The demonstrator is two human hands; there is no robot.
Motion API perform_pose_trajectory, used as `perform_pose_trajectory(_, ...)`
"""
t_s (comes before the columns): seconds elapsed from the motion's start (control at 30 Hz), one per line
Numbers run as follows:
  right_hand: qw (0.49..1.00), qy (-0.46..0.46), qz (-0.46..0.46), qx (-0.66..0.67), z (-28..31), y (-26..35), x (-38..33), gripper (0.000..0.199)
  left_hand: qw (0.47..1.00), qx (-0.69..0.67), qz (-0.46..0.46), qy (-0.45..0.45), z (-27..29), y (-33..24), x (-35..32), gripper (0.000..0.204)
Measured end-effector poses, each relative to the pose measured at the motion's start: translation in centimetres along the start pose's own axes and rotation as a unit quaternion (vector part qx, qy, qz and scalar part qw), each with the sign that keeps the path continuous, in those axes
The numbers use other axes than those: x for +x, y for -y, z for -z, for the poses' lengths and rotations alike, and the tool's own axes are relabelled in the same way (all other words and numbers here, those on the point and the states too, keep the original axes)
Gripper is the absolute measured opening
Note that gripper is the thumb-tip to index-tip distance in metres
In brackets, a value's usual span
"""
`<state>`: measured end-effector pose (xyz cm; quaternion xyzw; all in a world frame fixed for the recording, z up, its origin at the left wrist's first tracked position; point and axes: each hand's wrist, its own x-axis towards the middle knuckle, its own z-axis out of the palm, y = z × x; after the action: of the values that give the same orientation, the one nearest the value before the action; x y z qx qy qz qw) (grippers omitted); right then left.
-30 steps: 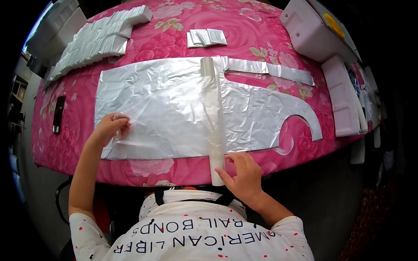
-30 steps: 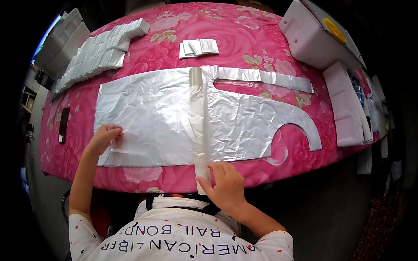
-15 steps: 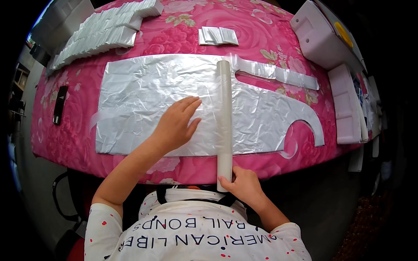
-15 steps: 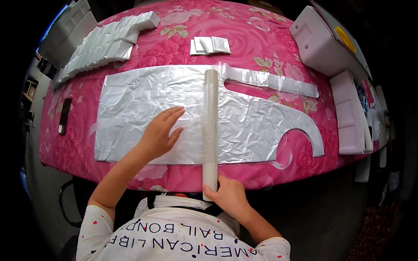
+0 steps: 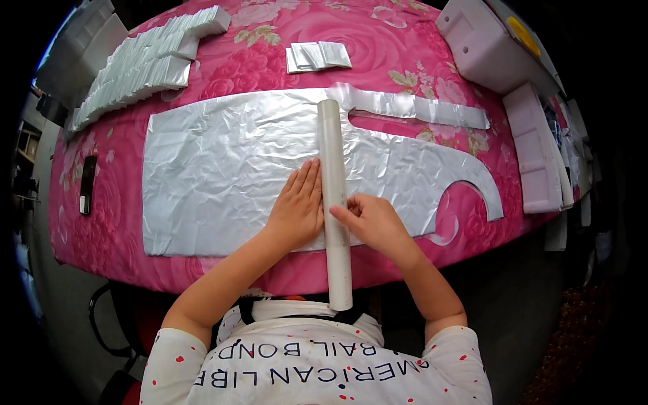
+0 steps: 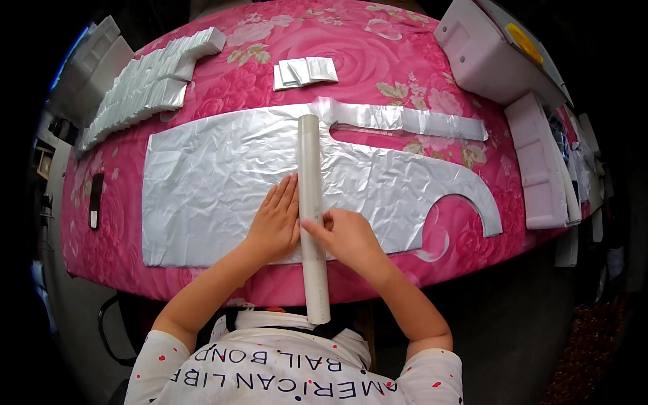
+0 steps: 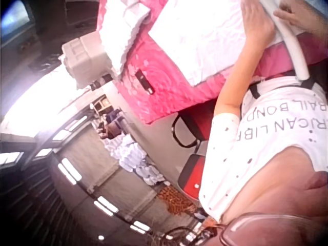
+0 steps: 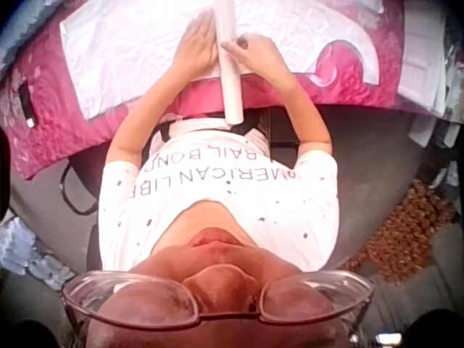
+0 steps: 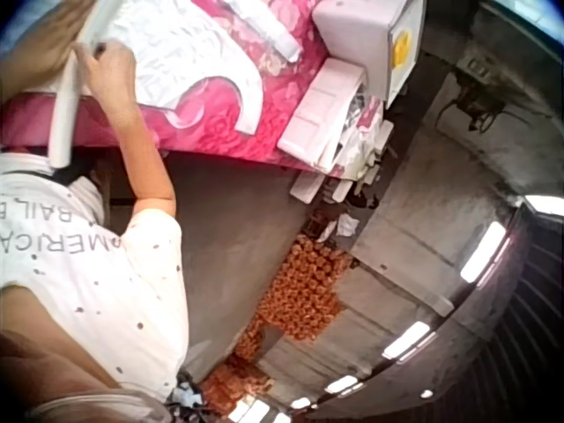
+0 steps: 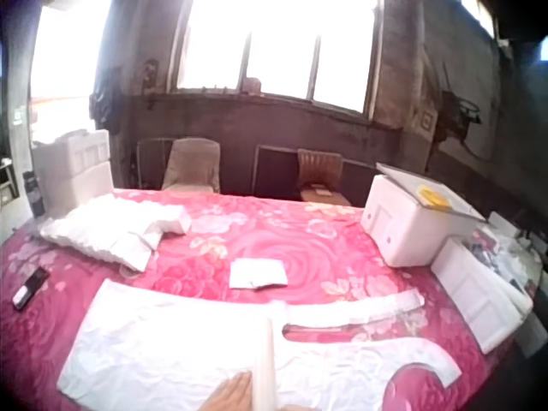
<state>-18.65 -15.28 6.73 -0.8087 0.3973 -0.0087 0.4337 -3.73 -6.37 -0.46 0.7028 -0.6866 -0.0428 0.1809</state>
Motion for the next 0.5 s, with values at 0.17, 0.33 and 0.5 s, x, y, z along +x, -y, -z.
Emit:
perform_pose_trajectory(0.17,0.931,0.055,-0.081,0.351,1.0,-1.1,11.1,0.042,1.0,0.004,-0.006,0.026,0.3,0.0,0.3,0.057)
perform_pose_trajectory(0.33,0.799,-0.042,-0.001,0.6,1.1,-1.7,17.7,0.035,1.0,0.007,-0.004,0.03,0.3,-0.1,0.2,0.057)
perform_pose_trajectory(0.5,0.652,-0.176,0.098,0.731,7.1,-4.9,19.9,0.029,1.0,0.012,-0.007,0.023,0.5,0.0,0.0,0.057)
